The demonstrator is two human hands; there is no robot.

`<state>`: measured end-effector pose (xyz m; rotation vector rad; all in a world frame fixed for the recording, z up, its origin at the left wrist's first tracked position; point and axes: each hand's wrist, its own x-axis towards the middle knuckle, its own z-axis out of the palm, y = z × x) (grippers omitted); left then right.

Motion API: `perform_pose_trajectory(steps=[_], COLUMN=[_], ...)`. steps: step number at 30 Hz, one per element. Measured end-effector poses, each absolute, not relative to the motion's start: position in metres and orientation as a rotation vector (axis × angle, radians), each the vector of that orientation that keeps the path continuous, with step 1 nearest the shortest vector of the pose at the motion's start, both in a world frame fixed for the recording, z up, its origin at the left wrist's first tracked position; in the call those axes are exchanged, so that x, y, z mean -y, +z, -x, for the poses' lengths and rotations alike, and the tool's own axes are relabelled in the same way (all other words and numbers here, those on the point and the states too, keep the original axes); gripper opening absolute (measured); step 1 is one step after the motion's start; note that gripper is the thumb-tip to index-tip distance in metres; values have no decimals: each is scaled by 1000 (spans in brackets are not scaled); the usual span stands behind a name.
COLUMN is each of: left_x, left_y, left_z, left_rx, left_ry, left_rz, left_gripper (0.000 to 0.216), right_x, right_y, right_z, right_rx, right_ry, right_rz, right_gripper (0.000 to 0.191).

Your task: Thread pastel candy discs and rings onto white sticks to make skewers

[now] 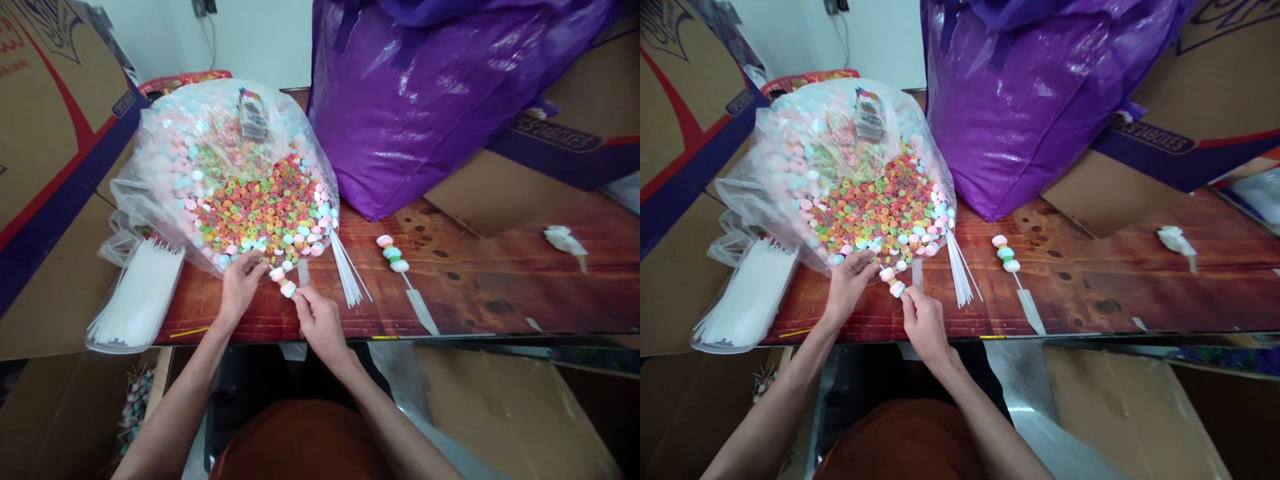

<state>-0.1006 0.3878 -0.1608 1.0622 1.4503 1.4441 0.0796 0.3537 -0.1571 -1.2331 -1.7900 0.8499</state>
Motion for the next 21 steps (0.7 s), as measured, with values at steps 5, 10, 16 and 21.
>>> perform_pose_trajectory(steps=[5,10,16,21], left_x=[-383,-378,-376,-376], left_y=[-160,-160,-158,-161], left_z=[102,103,101,101], left_rx=[-1326,-1329,-1354,-1429], left_ry=[1463,1496,1515,1516], left_rz=[-828,-774,-777,-824], left_gripper=[40,40,40,39], right_x=[-353,-354,-353,-350], right_y=[-155,-154,-154,-157], right_z=[-76,-77,-78,-79], right_rx=[1786,1803,1816,1867], right_ry=[894,899,884,823], right_rz=[1211,1232,1248,1235], right_gripper=[27,28,30,29])
